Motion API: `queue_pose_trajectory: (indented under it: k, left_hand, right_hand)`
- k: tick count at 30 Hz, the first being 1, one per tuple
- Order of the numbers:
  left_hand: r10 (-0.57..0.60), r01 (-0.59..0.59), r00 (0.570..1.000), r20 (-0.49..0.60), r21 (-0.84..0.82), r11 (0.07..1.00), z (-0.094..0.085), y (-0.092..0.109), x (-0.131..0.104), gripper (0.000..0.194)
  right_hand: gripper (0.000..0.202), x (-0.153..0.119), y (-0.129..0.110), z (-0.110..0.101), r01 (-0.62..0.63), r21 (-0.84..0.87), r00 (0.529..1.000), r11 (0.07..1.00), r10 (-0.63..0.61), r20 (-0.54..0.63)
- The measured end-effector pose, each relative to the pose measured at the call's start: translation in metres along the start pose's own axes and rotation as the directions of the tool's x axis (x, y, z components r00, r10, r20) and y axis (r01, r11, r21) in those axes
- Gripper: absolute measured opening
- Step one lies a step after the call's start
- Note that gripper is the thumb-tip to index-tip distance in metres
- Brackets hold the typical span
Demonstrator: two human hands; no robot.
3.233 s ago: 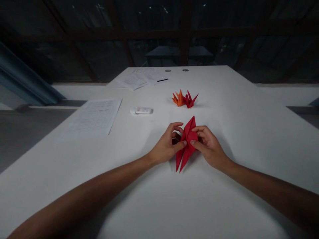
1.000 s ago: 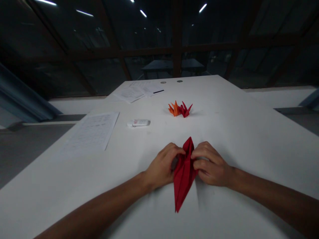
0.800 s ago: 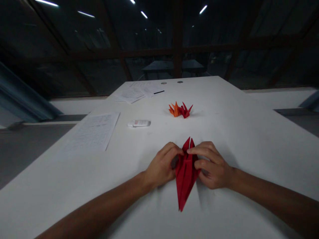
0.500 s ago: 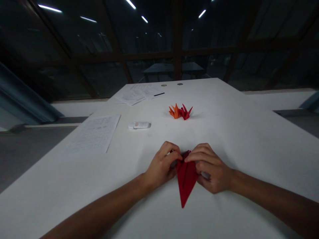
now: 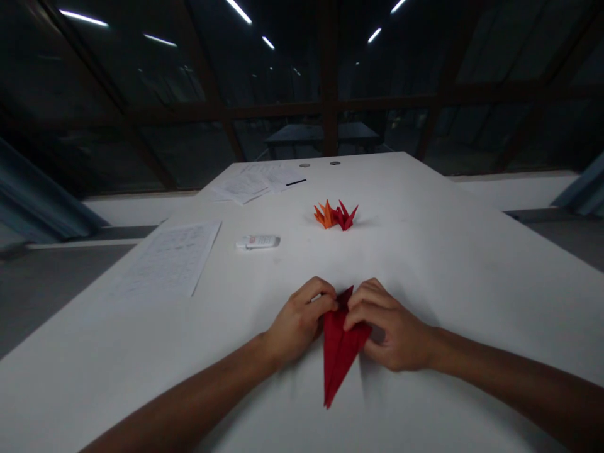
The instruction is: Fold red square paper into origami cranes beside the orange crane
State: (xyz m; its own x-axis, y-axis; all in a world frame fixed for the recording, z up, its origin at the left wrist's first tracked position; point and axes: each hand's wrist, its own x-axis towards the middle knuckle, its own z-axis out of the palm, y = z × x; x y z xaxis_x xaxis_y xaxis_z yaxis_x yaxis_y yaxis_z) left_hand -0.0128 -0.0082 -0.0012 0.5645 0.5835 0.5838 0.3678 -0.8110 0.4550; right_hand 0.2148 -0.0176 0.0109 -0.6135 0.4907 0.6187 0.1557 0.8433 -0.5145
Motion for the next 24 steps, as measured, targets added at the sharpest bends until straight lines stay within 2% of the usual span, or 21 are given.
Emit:
queue_pose_trajectory:
  k: [3, 10, 15, 24]
  left_hand:
    - [-0.017, 0.017, 1.000, -0.004, 0.010, 1.000, 0.0003, -0.0011, -0.0005, 0.014]
    - [-0.019, 0.019, 0.999, 0.037, -0.003, 1.000, -0.0016, -0.0002, 0.0022, 0.010]
    - [-0.006, 0.006, 1.000, 0.026, 0.002, 1.000, -0.0013, 0.0000, 0.0036, 0.011]
    - [-0.027, 0.028, 0.999, 0.026, -0.013, 1.000, 0.0024, -0.0059, -0.0013, 0.015]
  right_hand:
    - [0.030, -0.0014, 0.0010, 0.0000, -0.019, -0.022, 1.000, 1.000, 0.019, 0.009]
    - [0.042, -0.0037, 0.0034, 0.0016, -0.103, -0.030, 0.993, 0.994, 0.105, 0.054]
    - [0.036, -0.0038, 0.0047, 0.0029, -0.117, -0.027, 0.992, 0.993, 0.118, 0.035]
    - [0.039, -0.0033, 0.0052, 0.0028, -0.192, -0.020, 0.980, 0.981, 0.192, 0.043]
